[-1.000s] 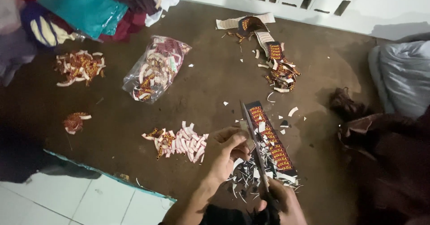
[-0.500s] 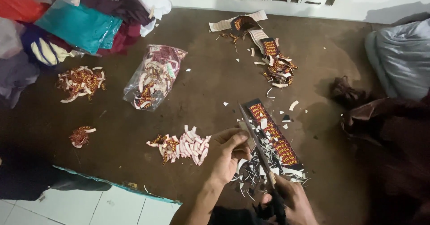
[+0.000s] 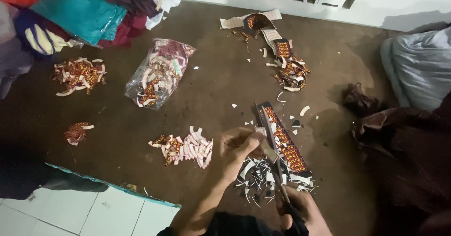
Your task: Using large scissors to precisely cut out printed labels or patterns from a sheet of material on a work table.
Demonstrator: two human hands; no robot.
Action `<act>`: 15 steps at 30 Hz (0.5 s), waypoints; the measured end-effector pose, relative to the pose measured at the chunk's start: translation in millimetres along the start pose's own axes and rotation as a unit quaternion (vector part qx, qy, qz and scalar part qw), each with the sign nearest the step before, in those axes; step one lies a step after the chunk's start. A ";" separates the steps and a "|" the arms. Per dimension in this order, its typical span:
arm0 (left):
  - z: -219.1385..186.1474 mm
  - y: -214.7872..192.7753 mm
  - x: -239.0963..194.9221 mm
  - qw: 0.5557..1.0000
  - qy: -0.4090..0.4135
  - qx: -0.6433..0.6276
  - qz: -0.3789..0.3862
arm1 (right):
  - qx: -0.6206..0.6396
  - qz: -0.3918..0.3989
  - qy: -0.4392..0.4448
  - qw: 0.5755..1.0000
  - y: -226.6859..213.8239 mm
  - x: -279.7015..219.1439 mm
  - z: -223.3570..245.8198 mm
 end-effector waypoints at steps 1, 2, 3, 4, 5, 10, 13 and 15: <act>10.5 -2.8 -2.6 1.000 -0.008 -0.012 -0.012 | 0.012 0.012 0.008 1.000 -1.1 -0.2 -3.1; 21.1 -5.5 -5.0 0.999 -0.015 -0.024 -0.025 | 0.024 0.023 0.015 0.999 -2.2 -0.1 -6.2; 9.0 0.7 -3.8 0.999 -0.017 -0.025 -0.025 | 0.025 0.023 0.017 0.999 -0.8 1.1 1.9; -2.9 6.1 -2.6 0.999 -0.025 0.000 -0.045 | -0.002 0.012 0.005 1.000 0.2 2.5 10.5; -14.8 11.4 -0.9 0.997 -0.032 0.024 -0.064 | -0.030 0.001 -0.009 1.000 1.0 4.4 19.0; -11.7 12.5 -2.5 0.998 -0.026 -0.020 -0.044 | -0.022 -0.004 0.036 0.999 1.1 4.2 6.1; -10.3 13.5 -0.6 0.997 -0.042 -0.043 -0.052 | -0.033 -0.020 0.040 0.998 0.6 5.1 1.5; -9.2 14.1 0.3 0.995 -0.061 -0.040 -0.066 | -0.046 -0.033 0.035 0.998 -1.0 5.4 -5.3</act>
Point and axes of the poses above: each hand's wrist, its own x-axis towards the middle knuckle, its own y-axis out of the palm, z = x × y, the point moved 2 cm from there along x, towards the middle knuckle, and after that the axes turned 1 degree about -z, right-handed, at the moved point
